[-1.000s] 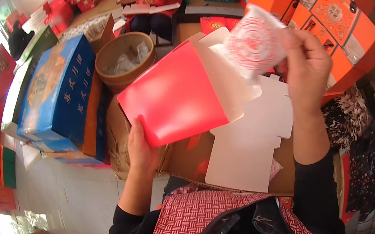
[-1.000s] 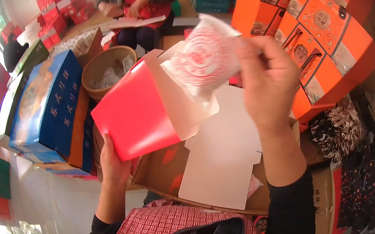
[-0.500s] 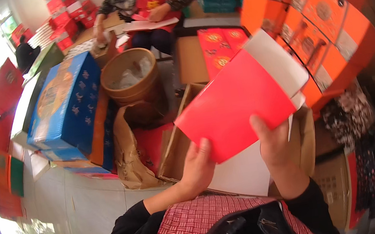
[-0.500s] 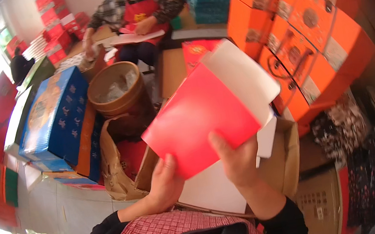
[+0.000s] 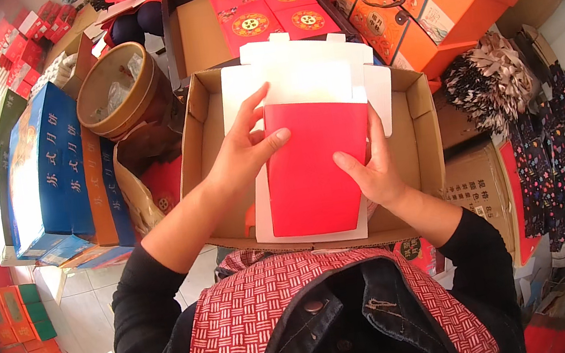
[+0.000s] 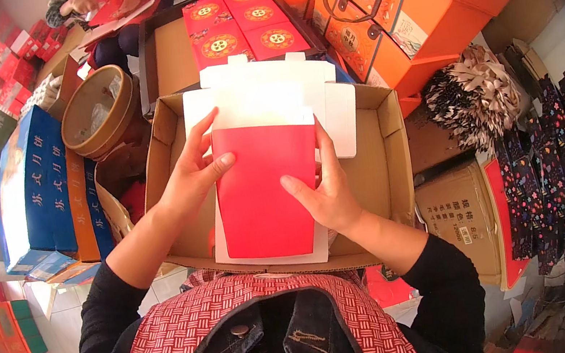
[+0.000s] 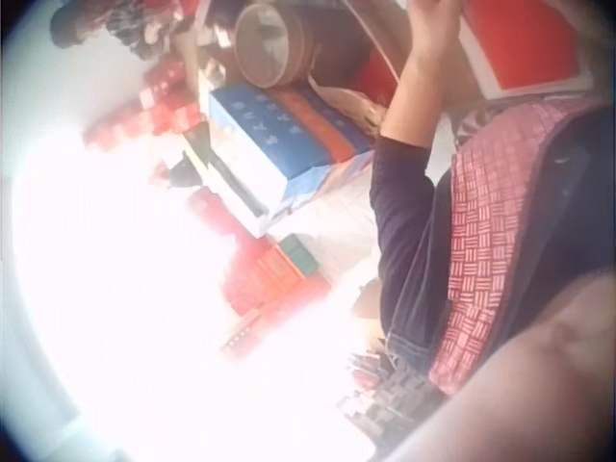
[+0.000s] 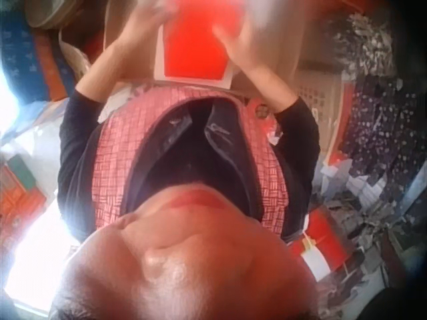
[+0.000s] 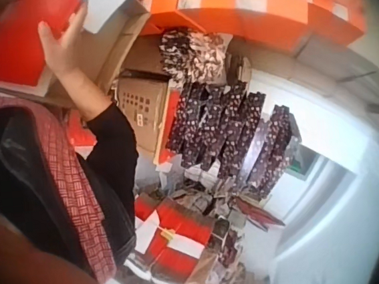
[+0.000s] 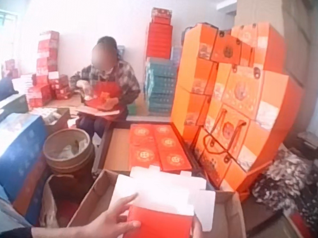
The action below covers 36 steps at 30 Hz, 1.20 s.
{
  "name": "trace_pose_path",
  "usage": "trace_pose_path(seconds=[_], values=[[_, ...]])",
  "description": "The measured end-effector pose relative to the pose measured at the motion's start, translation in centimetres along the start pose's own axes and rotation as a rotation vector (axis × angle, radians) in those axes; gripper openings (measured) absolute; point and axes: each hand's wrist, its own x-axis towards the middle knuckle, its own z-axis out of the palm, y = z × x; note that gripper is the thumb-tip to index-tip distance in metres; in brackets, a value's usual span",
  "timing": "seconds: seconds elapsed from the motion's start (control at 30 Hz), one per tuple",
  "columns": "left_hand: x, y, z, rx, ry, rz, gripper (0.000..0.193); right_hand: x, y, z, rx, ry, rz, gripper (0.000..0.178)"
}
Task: The person assembles small red boxes by folding white cardboard templates and inserting them into red sleeves. The person repeatedly picks up a template, folds it into a box shape, and slides it into a red sleeve, then places the finished box on a nearby surface.
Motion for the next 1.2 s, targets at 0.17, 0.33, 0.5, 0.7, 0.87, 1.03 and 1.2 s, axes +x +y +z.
trace_pose_path(seconds=[0.17, 0.33, 0.5, 0.7, 0.87, 1.03, 1.2], values=[[1.4, -0.1, -0.4, -0.01, -0.206, -0.026, 0.048, 1.0, 0.4, -3.9, 0.06, -0.11, 0.236, 0.057], [2.5, -1.9, -1.1, -0.025, -0.129, -0.089, 0.035, 2.9, 1.9, -5.1, 0.135, -0.234, 0.32, 0.052], [2.3, -1.1, -1.7, -0.156, -0.283, -0.025, 0.034, 3.1, 4.6, -5.8, 0.097, -0.154, 0.389, 0.04], [2.9, -1.5, -1.9, 0.392, -0.167, 0.259, 0.034, 4.3, 2.9, -4.9, 0.257, 0.035, 0.161, 0.03], [2.5, -1.0, -1.4, 0.355, -0.178, 0.356, 0.027, 9.4, -1.1, -5.4, 0.479, -0.165, 0.317, 0.028], [1.7, -0.9, -0.3, 0.308, -0.132, 0.408, 0.025, 14.0, -2.2, -4.4, 0.087, -0.63, 0.64, 0.02], [1.4, -1.8, 0.2, 0.162, -0.095, 0.476, 0.034, 13.7, -2.6, -2.9, 0.136, -0.64, 0.603, 0.027]])
